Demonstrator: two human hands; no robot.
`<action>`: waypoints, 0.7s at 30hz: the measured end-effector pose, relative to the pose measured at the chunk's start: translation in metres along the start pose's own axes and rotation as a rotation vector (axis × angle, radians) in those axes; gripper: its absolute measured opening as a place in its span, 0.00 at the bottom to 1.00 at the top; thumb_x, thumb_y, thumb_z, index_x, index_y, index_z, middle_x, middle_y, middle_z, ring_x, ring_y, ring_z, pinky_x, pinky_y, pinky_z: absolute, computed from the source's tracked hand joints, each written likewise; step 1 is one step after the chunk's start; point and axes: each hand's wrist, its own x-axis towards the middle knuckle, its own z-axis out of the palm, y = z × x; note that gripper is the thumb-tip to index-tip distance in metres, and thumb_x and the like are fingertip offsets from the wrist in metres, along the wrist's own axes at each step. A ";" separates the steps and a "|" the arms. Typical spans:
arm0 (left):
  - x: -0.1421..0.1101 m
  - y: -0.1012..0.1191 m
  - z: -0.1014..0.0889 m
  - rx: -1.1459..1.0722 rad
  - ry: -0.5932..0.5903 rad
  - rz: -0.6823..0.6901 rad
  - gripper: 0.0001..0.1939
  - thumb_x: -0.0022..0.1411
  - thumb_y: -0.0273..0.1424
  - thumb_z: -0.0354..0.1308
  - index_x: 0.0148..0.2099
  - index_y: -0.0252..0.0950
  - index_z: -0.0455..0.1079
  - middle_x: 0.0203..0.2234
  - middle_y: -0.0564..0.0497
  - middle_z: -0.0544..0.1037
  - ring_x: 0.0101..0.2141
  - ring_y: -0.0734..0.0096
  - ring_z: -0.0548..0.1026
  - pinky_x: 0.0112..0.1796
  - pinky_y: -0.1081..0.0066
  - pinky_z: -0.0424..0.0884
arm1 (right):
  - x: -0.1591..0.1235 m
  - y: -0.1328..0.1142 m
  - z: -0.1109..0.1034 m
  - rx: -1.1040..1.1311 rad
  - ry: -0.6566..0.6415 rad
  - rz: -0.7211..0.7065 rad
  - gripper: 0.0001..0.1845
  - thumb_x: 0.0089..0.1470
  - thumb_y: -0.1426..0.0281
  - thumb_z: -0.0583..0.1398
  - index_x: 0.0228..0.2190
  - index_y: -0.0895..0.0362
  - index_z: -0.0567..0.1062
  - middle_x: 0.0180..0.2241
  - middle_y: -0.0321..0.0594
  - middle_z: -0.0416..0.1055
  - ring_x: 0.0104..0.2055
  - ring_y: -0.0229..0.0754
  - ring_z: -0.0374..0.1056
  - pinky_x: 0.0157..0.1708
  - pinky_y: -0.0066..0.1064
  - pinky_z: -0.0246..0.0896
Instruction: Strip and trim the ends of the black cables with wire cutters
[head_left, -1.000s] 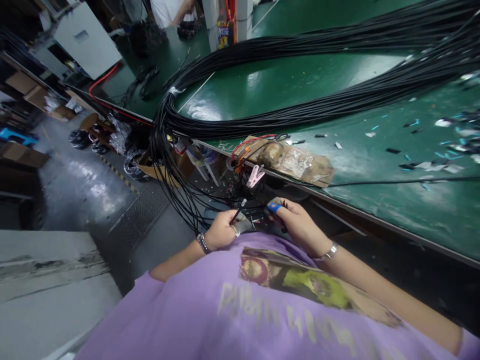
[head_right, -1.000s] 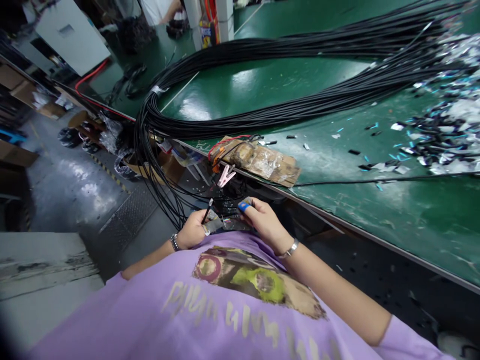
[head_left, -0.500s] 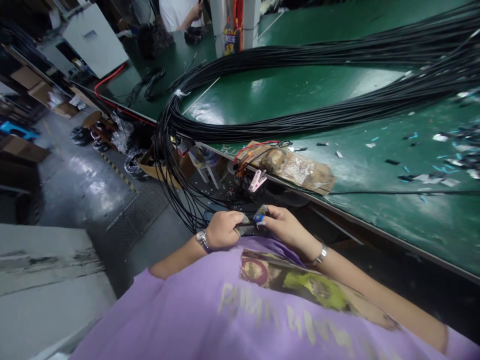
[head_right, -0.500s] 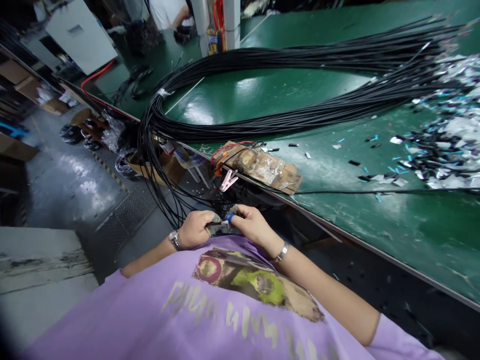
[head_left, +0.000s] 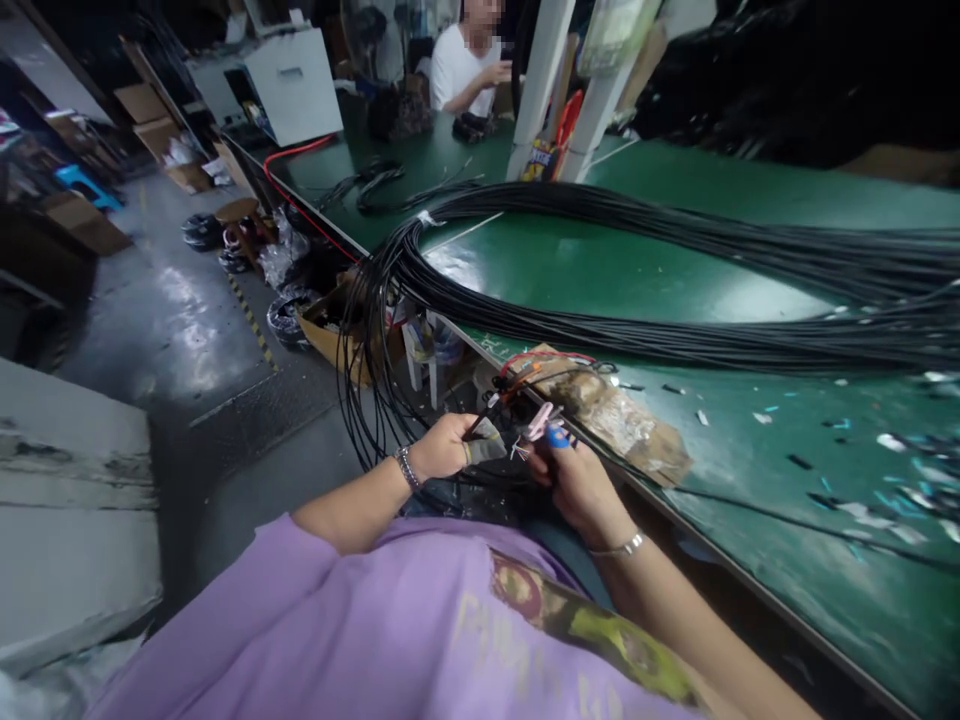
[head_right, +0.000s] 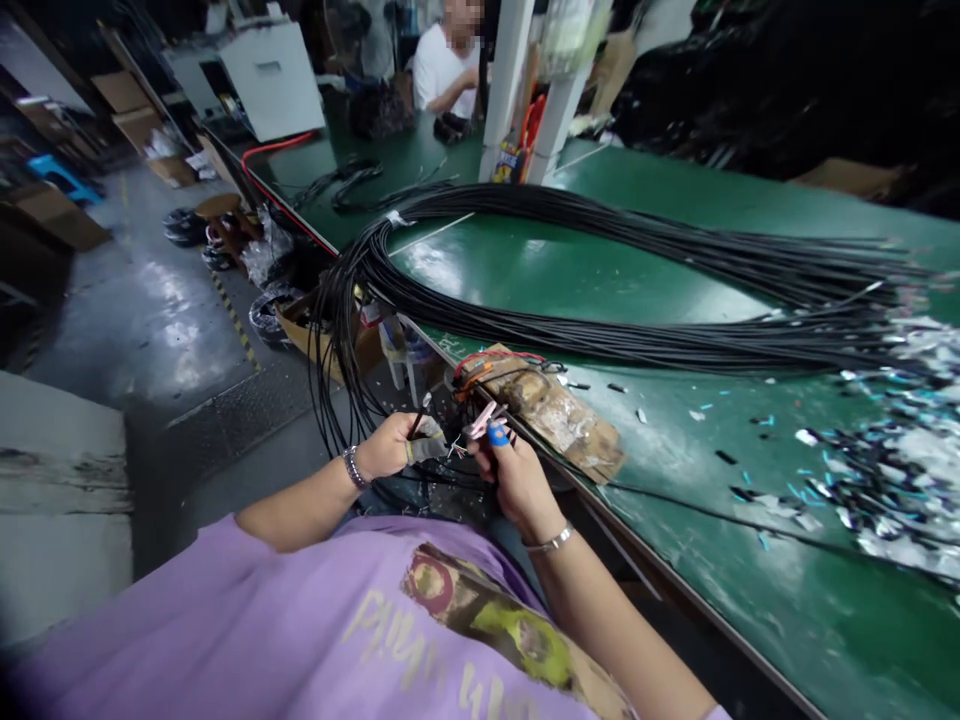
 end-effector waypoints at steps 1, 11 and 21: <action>0.003 0.000 -0.001 -0.003 -0.001 -0.001 0.25 0.38 0.50 0.67 0.22 0.32 0.66 0.14 0.58 0.63 0.18 0.82 0.58 0.22 0.77 0.58 | 0.001 0.000 0.001 -0.035 0.052 -0.043 0.28 0.43 0.41 0.57 0.22 0.54 0.66 0.17 0.32 0.59 0.17 0.33 0.48 0.15 0.27 0.45; 0.018 -0.016 -0.002 -0.056 -0.020 -0.060 0.26 0.38 0.51 0.66 0.24 0.33 0.64 0.12 0.59 0.62 0.13 0.84 0.56 0.16 0.78 0.51 | 0.012 0.006 0.007 0.357 0.093 0.084 0.25 0.40 0.47 0.63 0.23 0.55 0.66 0.19 0.31 0.57 0.19 0.33 0.50 0.15 0.25 0.45; 0.019 -0.019 0.000 -0.015 -0.103 -0.073 0.27 0.41 0.53 0.63 0.23 0.33 0.62 0.13 0.60 0.61 0.14 0.85 0.55 0.16 0.78 0.50 | 0.014 0.005 0.012 0.548 0.205 0.080 0.22 0.36 0.57 0.70 0.19 0.57 0.66 0.16 0.27 0.56 0.17 0.27 0.50 0.14 0.19 0.47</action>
